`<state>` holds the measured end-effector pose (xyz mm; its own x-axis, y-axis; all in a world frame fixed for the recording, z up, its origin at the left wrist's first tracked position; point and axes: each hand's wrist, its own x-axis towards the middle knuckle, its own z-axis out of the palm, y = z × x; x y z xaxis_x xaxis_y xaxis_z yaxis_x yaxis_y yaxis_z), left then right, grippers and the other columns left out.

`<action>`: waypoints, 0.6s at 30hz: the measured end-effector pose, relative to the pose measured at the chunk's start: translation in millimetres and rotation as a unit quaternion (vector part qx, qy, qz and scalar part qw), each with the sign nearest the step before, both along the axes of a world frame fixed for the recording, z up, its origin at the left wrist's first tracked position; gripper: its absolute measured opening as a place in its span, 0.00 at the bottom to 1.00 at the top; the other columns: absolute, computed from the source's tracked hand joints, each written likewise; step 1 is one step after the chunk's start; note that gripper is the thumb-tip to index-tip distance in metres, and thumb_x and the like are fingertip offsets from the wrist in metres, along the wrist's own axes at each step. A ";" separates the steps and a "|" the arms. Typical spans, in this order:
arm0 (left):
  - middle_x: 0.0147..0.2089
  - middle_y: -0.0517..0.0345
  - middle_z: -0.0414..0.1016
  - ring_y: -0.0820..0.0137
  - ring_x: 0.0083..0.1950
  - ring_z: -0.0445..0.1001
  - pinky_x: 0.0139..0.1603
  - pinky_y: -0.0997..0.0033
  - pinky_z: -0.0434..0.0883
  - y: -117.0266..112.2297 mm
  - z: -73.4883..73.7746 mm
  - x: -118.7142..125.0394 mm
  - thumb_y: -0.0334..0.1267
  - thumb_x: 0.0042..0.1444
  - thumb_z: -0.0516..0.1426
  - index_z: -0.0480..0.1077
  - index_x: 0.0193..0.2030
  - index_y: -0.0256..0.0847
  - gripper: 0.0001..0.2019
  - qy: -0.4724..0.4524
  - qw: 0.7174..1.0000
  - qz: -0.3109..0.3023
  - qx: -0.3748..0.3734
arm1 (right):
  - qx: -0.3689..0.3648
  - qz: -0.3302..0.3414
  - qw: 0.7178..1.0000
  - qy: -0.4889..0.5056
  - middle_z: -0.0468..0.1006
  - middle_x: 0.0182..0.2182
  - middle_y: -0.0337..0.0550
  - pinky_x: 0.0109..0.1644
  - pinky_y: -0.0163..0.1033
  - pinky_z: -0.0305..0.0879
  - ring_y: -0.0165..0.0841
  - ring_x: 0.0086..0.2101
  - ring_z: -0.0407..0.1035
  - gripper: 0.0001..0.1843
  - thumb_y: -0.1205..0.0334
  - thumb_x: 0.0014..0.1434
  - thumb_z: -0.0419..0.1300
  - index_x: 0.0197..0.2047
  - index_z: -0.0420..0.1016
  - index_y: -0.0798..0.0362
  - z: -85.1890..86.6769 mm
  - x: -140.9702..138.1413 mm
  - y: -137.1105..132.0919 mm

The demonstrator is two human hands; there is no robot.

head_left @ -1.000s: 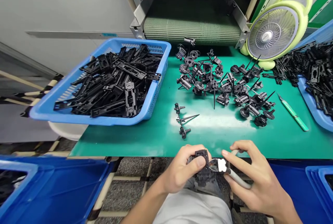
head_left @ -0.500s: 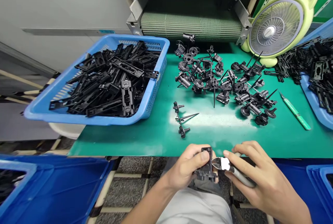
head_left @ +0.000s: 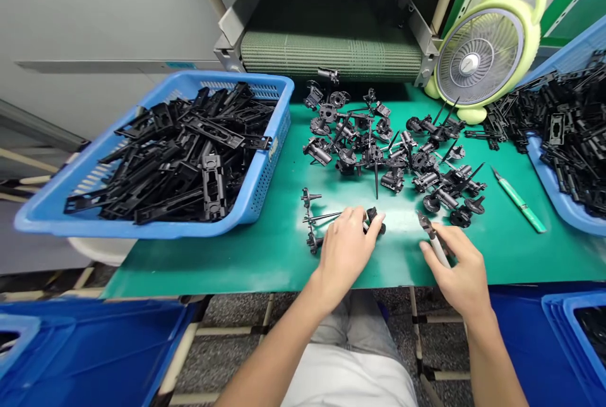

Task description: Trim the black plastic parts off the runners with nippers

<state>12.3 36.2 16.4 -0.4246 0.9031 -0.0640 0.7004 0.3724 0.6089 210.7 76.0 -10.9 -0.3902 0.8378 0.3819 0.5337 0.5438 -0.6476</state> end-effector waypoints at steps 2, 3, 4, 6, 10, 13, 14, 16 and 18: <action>0.33 0.53 0.69 0.62 0.37 0.70 0.40 0.65 0.65 -3.6 2.4 -1.0 0.48 0.61 0.51 0.69 0.30 0.40 0.15 -0.047 0.997 0.024 0.051 | -0.009 -0.006 1.000 -0.006 0.74 0.43 0.47 0.45 0.45 0.67 0.41 0.43 0.69 0.16 0.61 0.61 0.59 0.52 0.72 0.51 -2.5 0.3 -3.0; 0.31 0.54 0.68 0.64 0.35 0.70 0.38 0.67 0.65 -8.3 4.0 -1.5 0.49 0.62 0.50 0.68 0.29 0.41 0.17 -0.112 0.990 0.042 0.077 | -0.009 -0.003 1.000 -0.011 0.74 0.43 0.48 0.46 0.47 0.67 0.41 0.44 0.69 0.17 0.61 0.61 0.59 0.53 0.71 0.52 -2.2 0.4 -6.7; 0.29 0.57 0.65 0.67 0.31 0.68 0.34 0.69 0.65 -14.5 5.9 -1.8 0.51 0.62 0.48 0.68 0.29 0.41 0.19 -0.204 0.972 0.062 0.098 | -0.007 0.005 1.000 -0.015 0.73 0.44 0.49 0.47 0.48 0.67 0.42 0.44 0.68 0.18 0.61 0.61 0.59 0.55 0.70 0.52 -1.0 0.3 -11.6; 0.23 0.62 0.59 0.72 0.23 0.60 0.25 0.74 0.60 -28.8 10.7 -0.6 0.58 0.61 0.48 0.66 0.28 0.41 0.23 -0.427 0.892 0.101 0.107 | 0.006 0.039 0.999 -0.019 0.71 0.44 0.50 0.47 0.48 0.67 0.42 0.45 0.67 0.20 0.64 0.61 0.59 0.57 0.69 0.52 3.7 -0.4 -24.9; 0.21 0.66 0.56 0.79 0.21 0.53 0.21 0.79 0.55 -51.7 22.2 8.8 0.64 0.50 0.57 0.64 0.26 0.39 0.26 -0.705 0.694 0.133 0.051 | 0.053 0.141 0.988 -0.029 0.67 0.46 0.52 0.46 0.48 0.66 0.41 0.45 0.64 0.24 0.70 0.60 0.59 0.59 0.66 0.52 18.6 -4.7 -53.1; 0.22 0.64 0.59 0.78 0.23 0.57 0.25 0.80 0.60 -58.2 28.8 16.3 0.64 0.49 0.57 0.63 0.25 0.39 0.27 -0.752 0.644 0.137 0.027 | 0.087 0.173 0.979 -0.058 0.66 0.47 0.54 0.48 0.52 0.65 0.43 0.46 0.62 0.25 0.71 0.58 0.60 0.59 0.66 0.54 28.0 -8.7 -64.9; 0.22 0.64 0.59 0.78 0.24 0.58 0.26 0.80 0.61 -59.2 30.2 18.1 0.65 0.50 0.57 0.63 0.25 0.39 0.27 -0.760 0.635 0.136 0.021 | 0.095 0.177 0.977 -0.068 0.65 0.47 0.54 0.48 0.53 0.65 0.44 0.46 0.62 0.25 0.71 0.58 0.61 0.58 0.66 0.55 30.1 -9.8 -66.7; 0.23 0.64 0.59 0.77 0.25 0.59 0.28 0.80 0.61 -60.6 32.5 20.7 0.66 0.50 0.56 0.62 0.25 0.39 0.27 -0.772 0.621 0.134 0.018 | 0.109 0.181 0.974 -0.083 0.65 0.47 0.55 0.48 0.54 0.65 0.45 0.46 0.62 0.24 0.71 0.57 0.61 0.58 0.67 0.56 32.7 -11.6 -68.5; 0.23 0.64 0.59 0.77 0.26 0.59 0.28 0.79 0.61 -62.0 34.0 22.2 0.66 0.49 0.56 0.62 0.25 0.39 0.28 -0.772 0.620 0.138 0.024 | 0.121 0.180 0.972 -0.094 0.65 0.47 0.55 0.47 0.54 0.65 0.45 0.46 0.62 0.24 0.72 0.57 0.61 0.58 0.67 0.56 34.0 -12.7 -69.5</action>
